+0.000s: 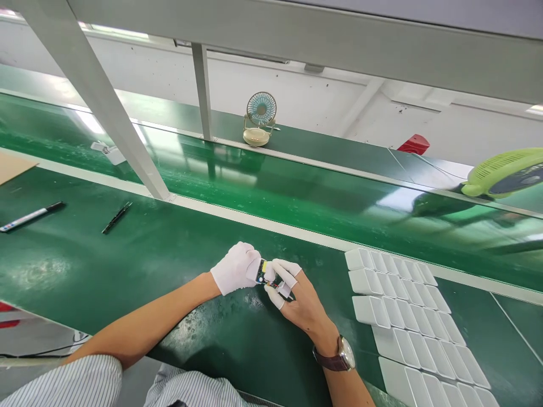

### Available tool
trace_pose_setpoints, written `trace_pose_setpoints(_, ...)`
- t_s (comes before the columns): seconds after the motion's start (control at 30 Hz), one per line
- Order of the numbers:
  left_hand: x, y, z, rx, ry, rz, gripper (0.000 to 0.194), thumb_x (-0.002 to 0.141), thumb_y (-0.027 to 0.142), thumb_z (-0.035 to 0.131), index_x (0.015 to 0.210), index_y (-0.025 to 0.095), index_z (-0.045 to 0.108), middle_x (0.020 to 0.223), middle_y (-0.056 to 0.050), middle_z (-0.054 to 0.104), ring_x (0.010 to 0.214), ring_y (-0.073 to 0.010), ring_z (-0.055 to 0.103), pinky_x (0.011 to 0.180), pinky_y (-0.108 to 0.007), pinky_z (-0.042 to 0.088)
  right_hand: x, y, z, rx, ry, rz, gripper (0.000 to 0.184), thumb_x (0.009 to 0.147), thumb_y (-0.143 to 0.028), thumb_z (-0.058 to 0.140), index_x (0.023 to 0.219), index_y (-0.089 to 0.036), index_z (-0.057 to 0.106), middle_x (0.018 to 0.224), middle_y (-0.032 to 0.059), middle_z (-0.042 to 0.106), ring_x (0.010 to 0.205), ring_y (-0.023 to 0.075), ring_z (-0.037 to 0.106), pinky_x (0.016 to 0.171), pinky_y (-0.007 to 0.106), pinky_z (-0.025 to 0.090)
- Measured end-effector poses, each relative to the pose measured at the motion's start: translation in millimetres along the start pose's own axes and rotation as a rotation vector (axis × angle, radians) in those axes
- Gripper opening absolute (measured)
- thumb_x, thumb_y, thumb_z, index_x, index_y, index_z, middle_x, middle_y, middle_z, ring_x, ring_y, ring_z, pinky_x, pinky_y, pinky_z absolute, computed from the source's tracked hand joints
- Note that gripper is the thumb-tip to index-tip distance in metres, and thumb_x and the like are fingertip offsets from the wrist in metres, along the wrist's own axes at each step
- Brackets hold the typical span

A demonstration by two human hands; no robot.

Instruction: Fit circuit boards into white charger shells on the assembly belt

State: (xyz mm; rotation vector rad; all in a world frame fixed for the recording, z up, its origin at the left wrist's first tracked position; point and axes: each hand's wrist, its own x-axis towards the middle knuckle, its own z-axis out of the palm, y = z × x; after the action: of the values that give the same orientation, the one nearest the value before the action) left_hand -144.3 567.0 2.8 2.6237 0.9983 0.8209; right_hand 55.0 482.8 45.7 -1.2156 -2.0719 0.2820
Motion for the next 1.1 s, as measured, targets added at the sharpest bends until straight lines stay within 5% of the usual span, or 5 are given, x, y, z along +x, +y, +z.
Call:
trace_pose_setpoints(0.57,3,8,-10.0,-0.032,0.273,0.103,0.016,0.079,0.033,0.062,0.072,0.019,0.059,0.07,-0.006,0.061,0.065,-0.0201,0.059,0.064,-0.035,0.053,-2,-3,-1,-0.124,0.003,-0.118,0.062,0.096,-0.021,0.059,0.152,-0.024,0.034,0.13,0.0153,0.059,0.119,0.0274,0.059,0.093,0.044,0.058)
trace_pose_setpoints(0.9,-4,3,-8.3,-0.05,0.111,0.009,0.019,0.079,0.037,0.066,0.087,0.019,0.064,0.084,-0.008,0.065,0.077,-0.0217,0.061,0.075,-0.038,0.055,-4,-3,1,-0.12,-0.049,-0.093,0.061,0.097,-0.024,0.057,0.152,-0.027,0.033,0.13,0.0141,0.06,0.121,0.0288,0.059,0.096,0.047,0.057)
trace_pose_setpoints(1.1,-9,-1,2.1,-0.053,0.218,0.034,0.022,0.081,0.037,0.066,0.094,0.02,0.063,0.09,-0.01,0.065,0.085,-0.024,0.061,0.079,-0.041,0.055,-5,-3,5,-0.109,-0.043,-0.09,0.063,0.097,-0.024,0.058,0.154,-0.027,0.03,0.131,0.0144,0.06,0.121,0.0285,0.06,0.097,0.046,0.057)
